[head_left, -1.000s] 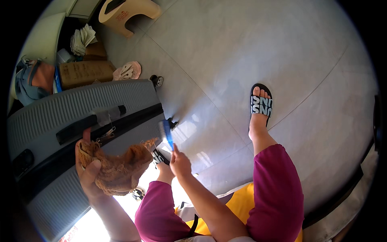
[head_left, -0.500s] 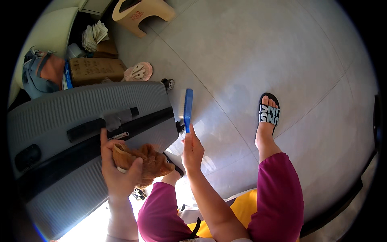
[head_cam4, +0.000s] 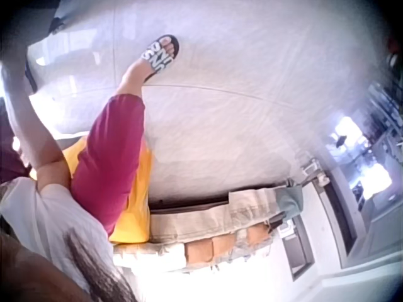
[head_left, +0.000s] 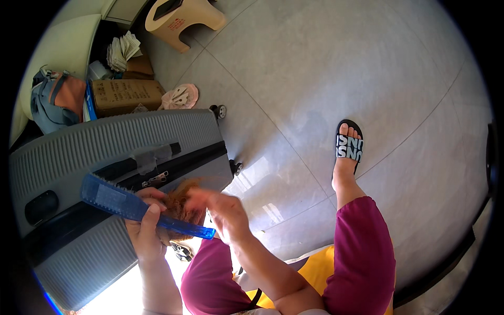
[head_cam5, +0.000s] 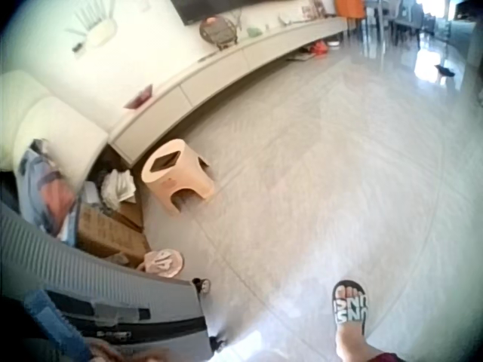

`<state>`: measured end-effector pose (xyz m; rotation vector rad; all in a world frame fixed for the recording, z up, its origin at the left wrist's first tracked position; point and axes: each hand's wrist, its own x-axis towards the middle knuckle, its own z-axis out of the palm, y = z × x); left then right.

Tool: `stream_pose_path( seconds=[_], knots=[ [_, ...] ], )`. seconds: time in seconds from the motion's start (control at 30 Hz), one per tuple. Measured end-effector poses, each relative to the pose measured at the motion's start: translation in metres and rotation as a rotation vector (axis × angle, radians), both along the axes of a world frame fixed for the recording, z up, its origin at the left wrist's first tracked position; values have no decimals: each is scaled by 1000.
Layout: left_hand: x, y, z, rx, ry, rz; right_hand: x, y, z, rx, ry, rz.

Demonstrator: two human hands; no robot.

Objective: The person cleans a suitcase by scrubbing the wheels and outer surface with a brush and wiping it with a cloth.

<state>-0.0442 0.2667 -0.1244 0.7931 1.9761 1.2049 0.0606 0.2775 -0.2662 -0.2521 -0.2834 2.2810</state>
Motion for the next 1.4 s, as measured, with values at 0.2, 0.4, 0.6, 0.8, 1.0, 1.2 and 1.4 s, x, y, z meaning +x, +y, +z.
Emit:
stream_pose_path(
  seconds=[0.2,0.4,0.6,0.8,1.0,1.2,1.4],
  knots=[
    [12,5,0,-171,-97,-123,-15,-2,6,0,146,67],
    [7,1,21,-103,154,-131,-7,-3,-30,-56,31,252],
    [-6,-4,29,59,78,-18,14,-25,-133,-471,-440,163],
    [-15,9,7,255,49,-130,-43,-13,-124,184,-846,-112],
    [-24,2,5,338,-226,-90,-85,-20,-140,241,-1140,-180],
    [-17,-13,11,217,-160,-31,-71,-21,-170,-77,-1419,648],
    [-14,-18,10,169,-127,-68,-100,-22,-224,-196,-1013,-45]
  ],
)
